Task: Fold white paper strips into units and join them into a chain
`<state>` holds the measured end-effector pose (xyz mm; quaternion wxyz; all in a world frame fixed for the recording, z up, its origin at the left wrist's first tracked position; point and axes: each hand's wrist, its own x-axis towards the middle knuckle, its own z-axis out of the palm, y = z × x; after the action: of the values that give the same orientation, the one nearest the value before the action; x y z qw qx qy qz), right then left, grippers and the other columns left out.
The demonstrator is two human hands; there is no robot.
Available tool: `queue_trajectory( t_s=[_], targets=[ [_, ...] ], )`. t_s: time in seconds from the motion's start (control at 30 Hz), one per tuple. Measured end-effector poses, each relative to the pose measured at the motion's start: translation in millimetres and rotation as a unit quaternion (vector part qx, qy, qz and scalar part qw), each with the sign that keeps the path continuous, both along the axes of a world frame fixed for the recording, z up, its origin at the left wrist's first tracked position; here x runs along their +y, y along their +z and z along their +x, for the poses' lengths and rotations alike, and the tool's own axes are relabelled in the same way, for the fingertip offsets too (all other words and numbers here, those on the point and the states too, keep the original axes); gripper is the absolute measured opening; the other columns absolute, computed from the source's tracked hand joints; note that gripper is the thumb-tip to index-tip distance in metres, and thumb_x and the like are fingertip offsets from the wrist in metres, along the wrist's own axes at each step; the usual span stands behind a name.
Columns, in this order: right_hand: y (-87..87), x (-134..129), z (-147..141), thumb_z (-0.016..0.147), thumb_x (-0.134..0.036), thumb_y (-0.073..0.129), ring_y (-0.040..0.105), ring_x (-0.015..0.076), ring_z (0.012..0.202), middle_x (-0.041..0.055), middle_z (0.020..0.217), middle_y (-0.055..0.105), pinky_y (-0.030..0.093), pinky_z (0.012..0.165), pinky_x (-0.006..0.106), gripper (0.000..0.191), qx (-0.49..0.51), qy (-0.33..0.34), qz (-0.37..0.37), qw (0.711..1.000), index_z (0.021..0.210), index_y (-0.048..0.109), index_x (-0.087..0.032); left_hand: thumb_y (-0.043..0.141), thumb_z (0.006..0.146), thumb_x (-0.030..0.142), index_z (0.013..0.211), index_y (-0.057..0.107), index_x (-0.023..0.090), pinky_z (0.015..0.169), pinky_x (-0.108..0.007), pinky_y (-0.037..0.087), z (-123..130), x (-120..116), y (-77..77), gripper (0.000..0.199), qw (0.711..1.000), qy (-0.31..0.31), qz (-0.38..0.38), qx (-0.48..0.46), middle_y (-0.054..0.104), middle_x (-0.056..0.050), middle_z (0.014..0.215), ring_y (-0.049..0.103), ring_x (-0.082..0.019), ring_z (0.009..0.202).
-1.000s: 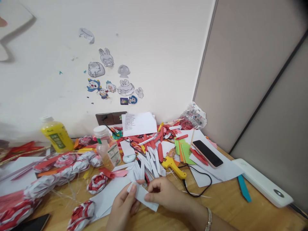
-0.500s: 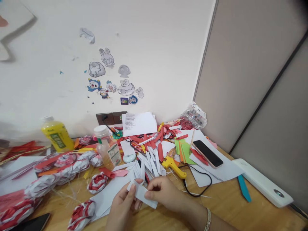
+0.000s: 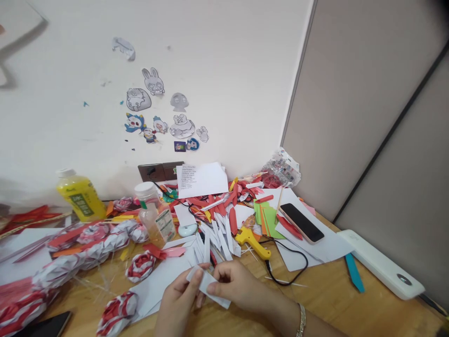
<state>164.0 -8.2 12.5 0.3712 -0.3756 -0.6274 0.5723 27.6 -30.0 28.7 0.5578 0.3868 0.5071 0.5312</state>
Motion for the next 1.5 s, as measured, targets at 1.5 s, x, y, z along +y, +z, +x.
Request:
queue_trajectory(
  t_s=[1.5],
  targets=[
    [-0.5, 2, -1, 0.067, -0.048, 0.060, 0.054, 0.0109, 0.050, -0.0004, 0.057, 0.058, 0.040, 0.050, 0.022, 0.036, 0.061, 0.009, -0.059, 0.996, 0.063, 0.049, -0.014, 0.051, 0.073, 0.048, 0.047, 0.051, 0.017, 0.047, -0.022, 0.032, -4, 8, -10.9, 0.040, 0.986, -0.158, 0.045, 0.034, 0.044, 0.004, 0.044, 0.037, -0.011, 0.046]
  ],
)
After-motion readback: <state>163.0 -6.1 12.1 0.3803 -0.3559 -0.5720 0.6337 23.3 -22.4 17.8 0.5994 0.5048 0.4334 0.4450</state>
